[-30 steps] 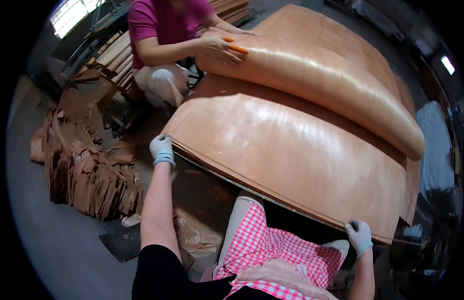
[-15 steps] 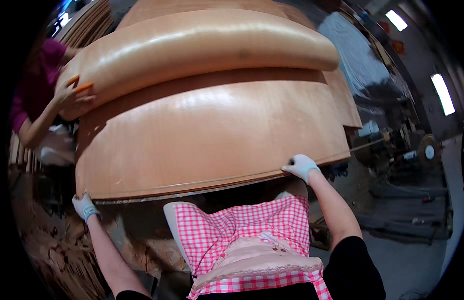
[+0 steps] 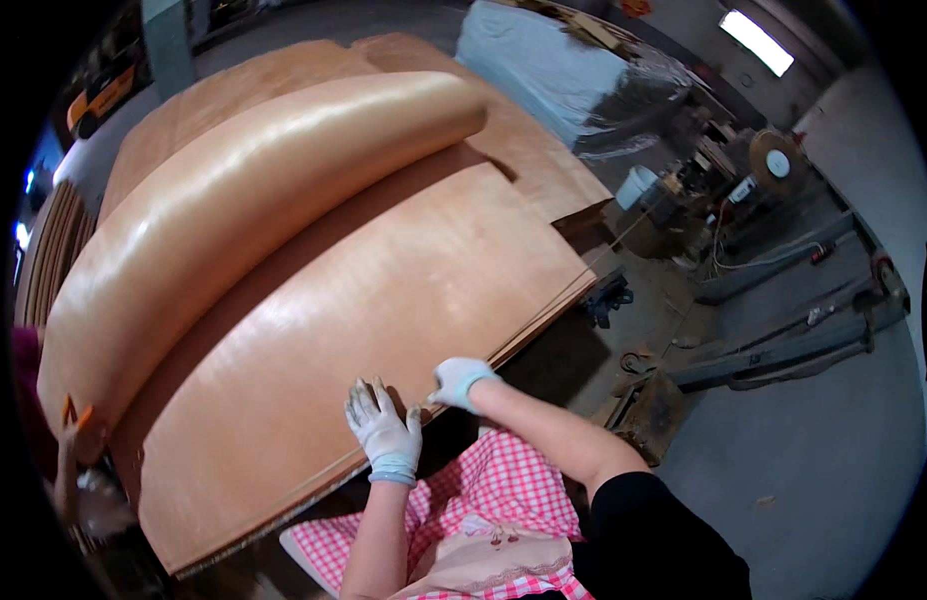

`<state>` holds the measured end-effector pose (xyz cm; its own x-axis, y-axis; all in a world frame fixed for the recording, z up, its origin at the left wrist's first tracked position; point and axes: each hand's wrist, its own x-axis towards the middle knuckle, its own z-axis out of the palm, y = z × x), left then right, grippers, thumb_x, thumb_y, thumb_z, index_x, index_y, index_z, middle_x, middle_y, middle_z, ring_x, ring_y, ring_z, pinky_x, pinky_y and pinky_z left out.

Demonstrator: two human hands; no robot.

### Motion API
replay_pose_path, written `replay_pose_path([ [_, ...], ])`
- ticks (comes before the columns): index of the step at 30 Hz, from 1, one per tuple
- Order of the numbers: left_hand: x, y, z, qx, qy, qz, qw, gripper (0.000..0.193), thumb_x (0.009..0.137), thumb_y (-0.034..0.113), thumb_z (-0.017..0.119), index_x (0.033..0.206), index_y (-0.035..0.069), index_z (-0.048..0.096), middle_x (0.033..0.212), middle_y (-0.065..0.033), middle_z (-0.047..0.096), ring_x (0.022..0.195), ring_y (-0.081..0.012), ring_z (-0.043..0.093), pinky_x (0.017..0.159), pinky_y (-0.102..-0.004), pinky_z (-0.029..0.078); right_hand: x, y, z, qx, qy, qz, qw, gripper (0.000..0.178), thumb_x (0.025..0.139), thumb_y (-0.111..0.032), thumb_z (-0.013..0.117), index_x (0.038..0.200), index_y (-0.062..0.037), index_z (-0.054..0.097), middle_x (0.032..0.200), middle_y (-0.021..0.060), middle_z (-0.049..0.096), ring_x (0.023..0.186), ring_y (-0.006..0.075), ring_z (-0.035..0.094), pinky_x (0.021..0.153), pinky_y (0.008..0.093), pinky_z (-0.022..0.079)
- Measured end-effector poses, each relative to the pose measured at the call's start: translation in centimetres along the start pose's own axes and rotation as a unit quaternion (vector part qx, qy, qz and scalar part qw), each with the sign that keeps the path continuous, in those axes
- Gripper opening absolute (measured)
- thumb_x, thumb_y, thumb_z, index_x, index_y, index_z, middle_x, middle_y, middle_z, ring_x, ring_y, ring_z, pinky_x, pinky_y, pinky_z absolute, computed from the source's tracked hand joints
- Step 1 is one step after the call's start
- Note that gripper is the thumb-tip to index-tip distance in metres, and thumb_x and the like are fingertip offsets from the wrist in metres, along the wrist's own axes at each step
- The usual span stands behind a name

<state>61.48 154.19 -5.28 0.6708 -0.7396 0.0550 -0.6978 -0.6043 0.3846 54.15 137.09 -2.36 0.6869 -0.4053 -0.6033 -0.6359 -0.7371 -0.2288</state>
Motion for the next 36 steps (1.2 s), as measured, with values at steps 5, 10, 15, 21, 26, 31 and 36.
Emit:
replay_pose_path([
  [5, 0.5, 0.4, 0.4, 0.051, -0.046, -0.017, 0.997, 0.090, 0.083, 0.047, 0.062, 0.145, -0.005, 0.025, 0.152, -0.0243, 0.025, 0.143, -0.0361, 0.021, 0.118, -0.0472, 0.011, -0.9, 6.5, -1.3, 0.070, 0.013, -0.024, 0.997, 0.036, 0.084, -0.034, 0.059, 0.104, -0.0067, 0.069, 0.104, 0.0187, 0.067, 0.101, 0.0338, 0.064, 0.089, 0.0425, 0.049],
  [10, 0.1, 0.0, 0.4, 0.082, -0.049, -0.030, 0.995, 0.092, 0.081, 0.052, 0.062, 0.145, -0.005, 0.028, 0.151, -0.0242, 0.027, 0.143, -0.0353, 0.021, 0.118, -0.0465, 0.011, -2.4, 23.2, -7.0, 0.042, 0.074, 0.050, 0.995, 0.031, 0.084, -0.029, 0.058, 0.106, -0.0088, 0.069, 0.105, 0.0171, 0.068, 0.099, 0.0339, 0.064, 0.088, 0.0427, 0.049],
  [15, 0.1, 0.1, 0.0, 0.078, -0.070, -0.046, 0.993, 0.092, 0.079, 0.045, 0.068, 0.145, -0.004, 0.028, 0.153, -0.0239, 0.024, 0.143, -0.0359, 0.019, 0.118, -0.0472, 0.010, -2.1, 33.8, -10.9, -0.025, 0.133, 0.182, 0.974, 0.028, 0.085, -0.026, 0.057, 0.108, -0.0153, 0.070, 0.109, 0.0146, 0.067, 0.101, 0.0321, 0.064, 0.088, 0.0421, 0.050],
  [21, 0.1, 0.7, 0.2, 0.080, -0.066, -0.033, 0.994, 0.092, 0.078, 0.045, 0.068, 0.145, -0.005, 0.029, 0.153, -0.0244, 0.024, 0.143, -0.0365, 0.019, 0.118, -0.0483, 0.011, 2.5, 38.4, -7.7, 0.075, 0.138, 0.297, 0.942, 0.030, 0.081, -0.023, 0.059, 0.103, -0.0053, 0.070, 0.109, 0.0198, 0.065, 0.103, 0.0367, 0.062, 0.088, 0.0431, 0.050],
  [26, -0.2, 0.2, 0.5, 0.058, -0.046, -0.029, 0.997, 0.090, 0.076, 0.043, 0.070, 0.142, -0.005, 0.032, 0.150, -0.0250, 0.028, 0.141, -0.0383, 0.022, 0.117, -0.0485, 0.013, 0.4, 37.4, -4.1, 0.230, 0.384, 0.374, 0.812, 0.033, 0.086, -0.023, 0.060, 0.106, 0.0029, 0.065, 0.108, 0.0236, 0.065, 0.104, 0.0418, 0.060, 0.088, 0.0443, 0.049],
  [31, -1.0, 0.4, -0.4, -0.048, 0.047, -0.005, 0.998, 0.058, 0.076, 0.032, 0.074, 0.121, 0.003, 0.054, 0.123, -0.0204, 0.054, 0.120, -0.0383, 0.045, 0.104, -0.0499, 0.033, -3.6, 25.2, -2.0, 0.284, 0.442, 0.122, 0.842, 0.028, 0.089, -0.020, 0.061, 0.100, 0.0049, 0.062, 0.096, 0.0230, 0.065, 0.091, 0.0382, 0.061, 0.083, 0.0413, 0.048],
  [36, -3.1, 5.6, -4.5, -0.243, 0.088, 0.143, 0.955, 0.037, 0.073, 0.028, 0.078, 0.098, 0.004, 0.065, 0.092, -0.0146, 0.064, 0.087, -0.0328, 0.061, 0.079, -0.0414, 0.050, -9.7, 7.5, 2.1, 0.467, 0.291, -0.141, 0.823, 0.018, 0.088, -0.011, 0.062, 0.099, 0.0026, 0.061, 0.097, 0.0157, 0.066, 0.087, 0.0246, 0.063, 0.078, 0.0356, 0.049],
])
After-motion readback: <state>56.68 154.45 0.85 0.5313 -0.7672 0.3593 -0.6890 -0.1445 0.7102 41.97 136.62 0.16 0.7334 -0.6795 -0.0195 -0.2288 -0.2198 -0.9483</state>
